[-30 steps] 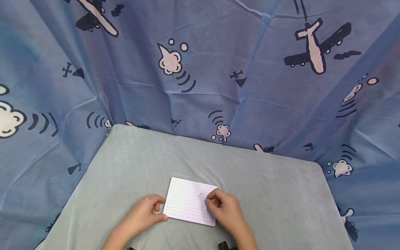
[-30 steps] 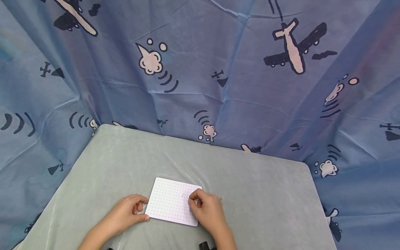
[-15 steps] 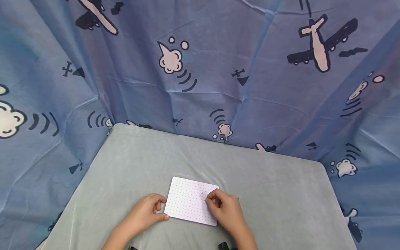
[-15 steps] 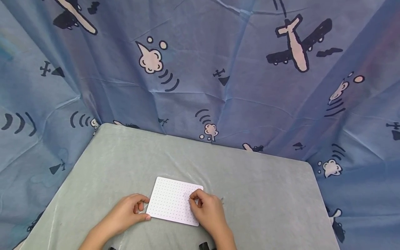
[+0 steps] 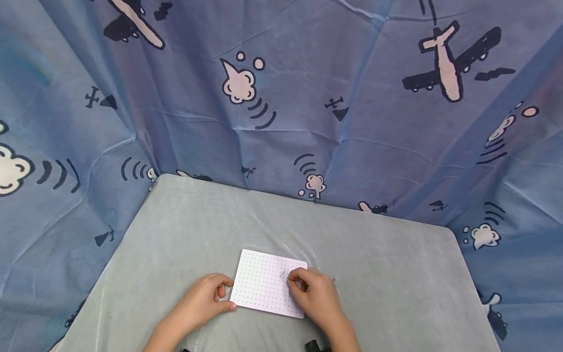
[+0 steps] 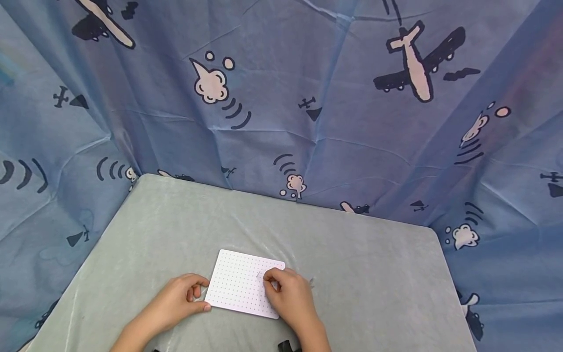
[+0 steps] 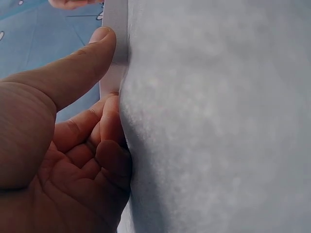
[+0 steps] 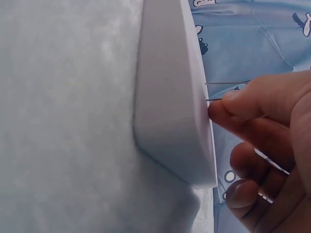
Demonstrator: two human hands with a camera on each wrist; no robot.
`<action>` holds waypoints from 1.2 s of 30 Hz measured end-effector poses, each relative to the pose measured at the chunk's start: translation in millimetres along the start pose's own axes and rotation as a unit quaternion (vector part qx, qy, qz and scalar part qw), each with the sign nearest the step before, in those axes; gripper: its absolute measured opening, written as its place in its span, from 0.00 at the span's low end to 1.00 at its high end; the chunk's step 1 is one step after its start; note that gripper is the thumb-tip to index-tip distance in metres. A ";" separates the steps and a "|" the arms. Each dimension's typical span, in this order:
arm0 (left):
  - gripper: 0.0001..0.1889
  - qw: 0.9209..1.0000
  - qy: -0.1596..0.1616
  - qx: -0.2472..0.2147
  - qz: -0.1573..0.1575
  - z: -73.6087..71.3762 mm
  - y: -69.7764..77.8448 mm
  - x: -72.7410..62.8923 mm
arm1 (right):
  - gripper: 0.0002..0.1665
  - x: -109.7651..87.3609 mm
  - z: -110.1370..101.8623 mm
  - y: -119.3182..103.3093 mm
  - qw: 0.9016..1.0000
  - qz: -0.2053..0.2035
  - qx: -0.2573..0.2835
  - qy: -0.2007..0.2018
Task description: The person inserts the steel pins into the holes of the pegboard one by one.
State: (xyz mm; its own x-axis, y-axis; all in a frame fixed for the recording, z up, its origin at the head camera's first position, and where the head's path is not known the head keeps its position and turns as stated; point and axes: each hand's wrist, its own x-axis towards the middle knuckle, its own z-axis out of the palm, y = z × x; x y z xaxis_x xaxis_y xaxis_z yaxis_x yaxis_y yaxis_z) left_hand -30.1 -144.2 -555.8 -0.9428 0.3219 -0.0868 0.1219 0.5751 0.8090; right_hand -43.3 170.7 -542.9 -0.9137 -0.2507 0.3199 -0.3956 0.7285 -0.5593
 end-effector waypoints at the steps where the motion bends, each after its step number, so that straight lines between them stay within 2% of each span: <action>1: 0.22 1.000 0.000 -0.001 0.000 0.0 0.0 0.0 | 0.17 0.3 0.4 -0.6 1.000 0.002 -0.005 0.001; 9: 0.23 1.000 -0.002 -0.003 -0.008 -0.6 0.2 -0.8 | 0.19 5.8 2.0 -3.7 0.999 0.031 -0.004 -0.010; 21: 0.23 1.000 -0.003 -0.007 -0.013 1.1 -1.8 -1.6 | 0.18 -0.5 -1.0 1.8 0.999 0.024 0.010 -0.040; 24: 0.23 1.000 -0.002 -0.011 -0.012 1.6 -1.5 -1.0 | 0.16 -1.0 -9.0 3.1 0.998 0.041 0.000 -0.043; 28: 0.23 1.000 -0.005 -0.016 -0.017 1.4 -1.4 -1.2 | 0.16 -1.0 -28.0 8.1 0.998 0.063 -0.023 -0.024; 31: 0.23 1.000 -0.006 -0.018 -0.022 0.8 -0.9 -1.6 | 0.17 -2.7 -43.1 15.9 0.997 0.071 -0.034 -0.009; 36: 0.23 1.000 -0.007 -0.018 -0.024 0.1 0.4 -1.2 | 0.18 -10.3 -60.8 31.4 0.995 0.082 -0.050 -0.011</action>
State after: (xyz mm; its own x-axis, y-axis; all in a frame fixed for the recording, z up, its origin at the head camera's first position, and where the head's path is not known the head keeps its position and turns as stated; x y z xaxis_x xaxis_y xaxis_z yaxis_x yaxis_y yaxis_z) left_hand -28.9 -144.3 -555.5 -0.9430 0.3046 -0.1342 0.0644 0.5625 0.8243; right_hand -40.7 235.0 -517.2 -0.9678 -0.1361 0.2118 -0.2300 0.8203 -0.5237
